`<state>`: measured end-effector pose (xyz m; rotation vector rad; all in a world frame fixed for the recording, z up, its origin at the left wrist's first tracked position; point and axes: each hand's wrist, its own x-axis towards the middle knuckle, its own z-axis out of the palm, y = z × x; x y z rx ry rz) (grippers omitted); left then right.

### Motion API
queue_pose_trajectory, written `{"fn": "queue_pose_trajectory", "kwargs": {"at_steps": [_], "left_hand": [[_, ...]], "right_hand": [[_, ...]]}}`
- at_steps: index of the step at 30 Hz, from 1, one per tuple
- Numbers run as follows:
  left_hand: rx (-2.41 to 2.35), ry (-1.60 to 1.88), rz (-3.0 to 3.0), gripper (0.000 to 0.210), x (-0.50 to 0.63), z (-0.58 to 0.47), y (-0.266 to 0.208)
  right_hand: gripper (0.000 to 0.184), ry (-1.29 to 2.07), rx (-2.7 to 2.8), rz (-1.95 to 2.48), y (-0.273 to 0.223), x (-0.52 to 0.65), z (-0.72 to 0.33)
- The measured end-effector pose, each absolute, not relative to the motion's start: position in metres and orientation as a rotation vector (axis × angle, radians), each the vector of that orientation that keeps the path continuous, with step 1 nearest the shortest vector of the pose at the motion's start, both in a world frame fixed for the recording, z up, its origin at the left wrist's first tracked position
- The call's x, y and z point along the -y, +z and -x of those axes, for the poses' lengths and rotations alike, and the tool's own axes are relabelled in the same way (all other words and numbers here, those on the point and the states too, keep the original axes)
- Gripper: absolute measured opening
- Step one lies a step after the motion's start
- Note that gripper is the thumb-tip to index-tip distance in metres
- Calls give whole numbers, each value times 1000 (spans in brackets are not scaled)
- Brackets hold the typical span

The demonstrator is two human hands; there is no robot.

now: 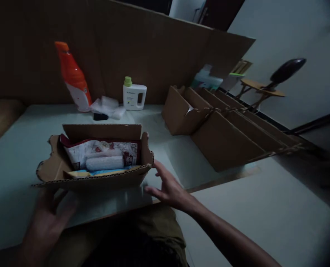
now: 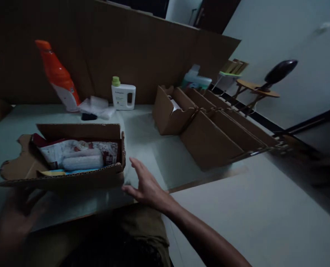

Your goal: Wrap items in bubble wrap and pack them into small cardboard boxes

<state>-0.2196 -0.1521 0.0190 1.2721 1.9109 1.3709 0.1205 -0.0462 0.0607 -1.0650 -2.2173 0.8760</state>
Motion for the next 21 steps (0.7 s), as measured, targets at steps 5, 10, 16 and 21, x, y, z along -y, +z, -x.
{"fn": "queue_pose_trajectory", "kwargs": {"at_steps": [5, 10, 16, 21], "left_hand": [[-1849, 1356, -1036, 67, 132, 198, 19], [-2054, 1444, -975, 59, 168, 218, 30], [-2017, 1428, -1031, 61, 173, 214, 49], [-1679, 1292, -1275, 54, 112, 162, 32]], "right_hand": [[61, 808, 2110, 949, 38, 46, -79], [63, 834, 2149, 850, 29, 50, -37], [43, 906, 2074, 831, 42, 43, -39], [27, 702, 1965, 1169, 41, 52, -129]]}}
